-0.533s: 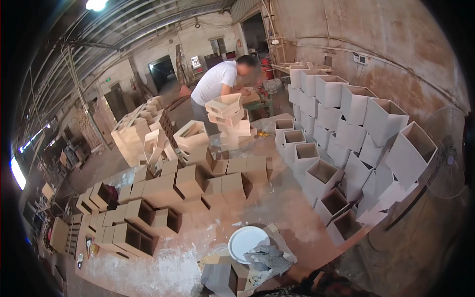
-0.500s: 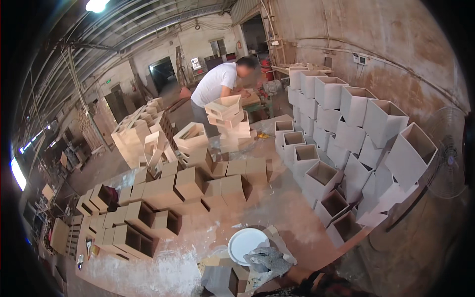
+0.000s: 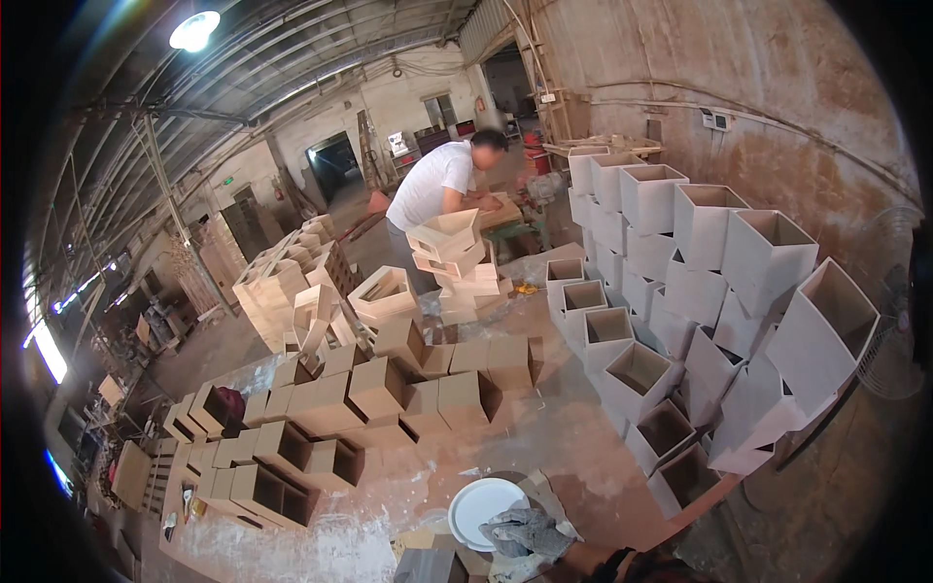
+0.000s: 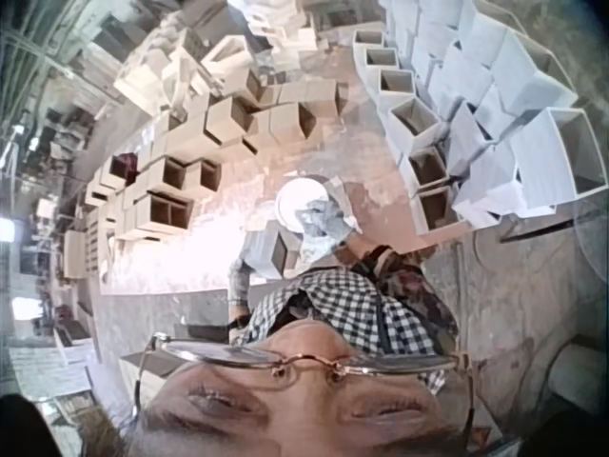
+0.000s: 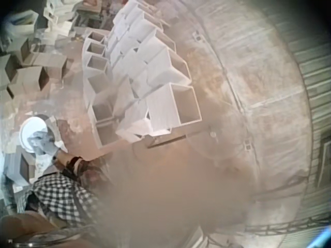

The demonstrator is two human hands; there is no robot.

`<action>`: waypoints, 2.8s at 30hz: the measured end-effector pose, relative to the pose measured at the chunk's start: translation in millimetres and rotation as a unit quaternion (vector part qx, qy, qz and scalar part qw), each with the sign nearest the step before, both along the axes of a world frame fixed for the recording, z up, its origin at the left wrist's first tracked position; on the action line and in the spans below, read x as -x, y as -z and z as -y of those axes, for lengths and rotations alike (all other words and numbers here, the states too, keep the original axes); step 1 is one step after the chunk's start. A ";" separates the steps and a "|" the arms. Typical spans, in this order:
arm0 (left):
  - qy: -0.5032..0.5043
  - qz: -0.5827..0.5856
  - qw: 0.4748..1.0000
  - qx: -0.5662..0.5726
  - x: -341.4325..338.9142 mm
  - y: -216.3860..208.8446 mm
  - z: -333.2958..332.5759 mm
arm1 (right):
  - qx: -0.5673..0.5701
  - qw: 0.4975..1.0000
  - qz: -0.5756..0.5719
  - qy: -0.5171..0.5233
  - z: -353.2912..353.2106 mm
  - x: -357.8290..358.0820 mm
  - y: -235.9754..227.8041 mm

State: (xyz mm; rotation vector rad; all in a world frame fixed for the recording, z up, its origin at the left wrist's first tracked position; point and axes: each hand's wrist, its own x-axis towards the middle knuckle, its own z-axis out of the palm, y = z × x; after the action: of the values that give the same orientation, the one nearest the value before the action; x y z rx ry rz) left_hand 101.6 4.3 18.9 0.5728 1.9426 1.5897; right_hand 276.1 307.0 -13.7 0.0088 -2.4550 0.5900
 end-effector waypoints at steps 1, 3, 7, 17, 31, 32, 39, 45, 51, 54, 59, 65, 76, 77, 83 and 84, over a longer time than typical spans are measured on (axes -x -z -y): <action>0.004 -0.005 1.000 0.002 0.3 -1.1 -3.7 | -0.003 1.000 -0.001 0.002 -3.0 -0.8 0.8; -0.001 -0.017 1.000 0.013 -0.1 -4.0 -0.4 | 0.063 0.995 0.079 0.001 1.3 0.2 -6.7; -0.003 -0.037 0.999 0.030 0.1 -10.5 0.0 | 0.007 0.998 0.046 -0.030 -3.6 4.2 -19.0; 0.000 -0.059 0.997 0.041 -1.8 -9.2 -8.6 | 0.036 0.999 0.016 -0.012 -14.4 7.6 28.2; -0.003 -0.153 0.986 0.065 -7.6 11.3 23.6 | 0.043 0.998 0.017 -0.037 -14.5 -1.8 26.9; -0.006 -0.155 0.985 0.076 -10.1 7.3 23.8 | 0.042 0.998 0.018 -0.040 -13.5 -4.7 21.2; -0.012 -0.093 0.994 0.053 -18.3 -4.2 8.9 | 0.091 0.994 -0.005 -0.051 6.8 0.6 24.1; -0.011 -0.053 0.998 0.019 -16.3 -7.7 10.9 | 0.017 0.999 0.035 -0.029 13.5 1.4 33.7; -0.019 -0.019 0.999 -0.024 -19.2 -8.2 18.8 | 0.016 0.999 0.034 -0.036 17.6 3.1 10.6; -0.020 0.019 0.998 -0.053 -20.8 -19.0 23.6 | 0.008 0.999 0.034 -0.034 20.5 9.7 6.8; 0.023 -0.010 0.998 -0.056 -29.8 -26.9 25.3 | 0.006 0.999 0.043 -0.027 23.8 3.1 0.8; 0.029 0.055 0.998 -0.017 -31.8 -22.6 31.6 | -0.004 0.998 0.058 -0.029 34.9 -5.8 -6.8; 0.010 0.153 0.986 -0.069 -14.6 7.6 26.9 | -0.087 0.986 0.123 -0.067 87.1 23.4 -117.6; -0.014 0.170 0.978 -0.122 -20.0 13.2 37.6 | -0.102 0.988 0.063 -0.096 95.5 29.7 -108.9; -0.007 0.273 0.949 -0.159 -20.5 23.5 40.2 | -0.105 0.973 0.098 -0.179 137.6 43.5 -112.8; -0.008 0.273 0.949 -0.160 -20.7 21.8 38.2 | -0.132 0.959 0.181 -0.172 143.4 46.5 -118.0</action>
State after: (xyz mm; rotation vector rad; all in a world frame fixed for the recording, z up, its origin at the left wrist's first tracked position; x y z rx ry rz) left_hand 122.3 -33.9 -2.9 0.1999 1.2949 1.8480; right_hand 229.6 163.6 104.3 0.4833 -2.9003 0.4280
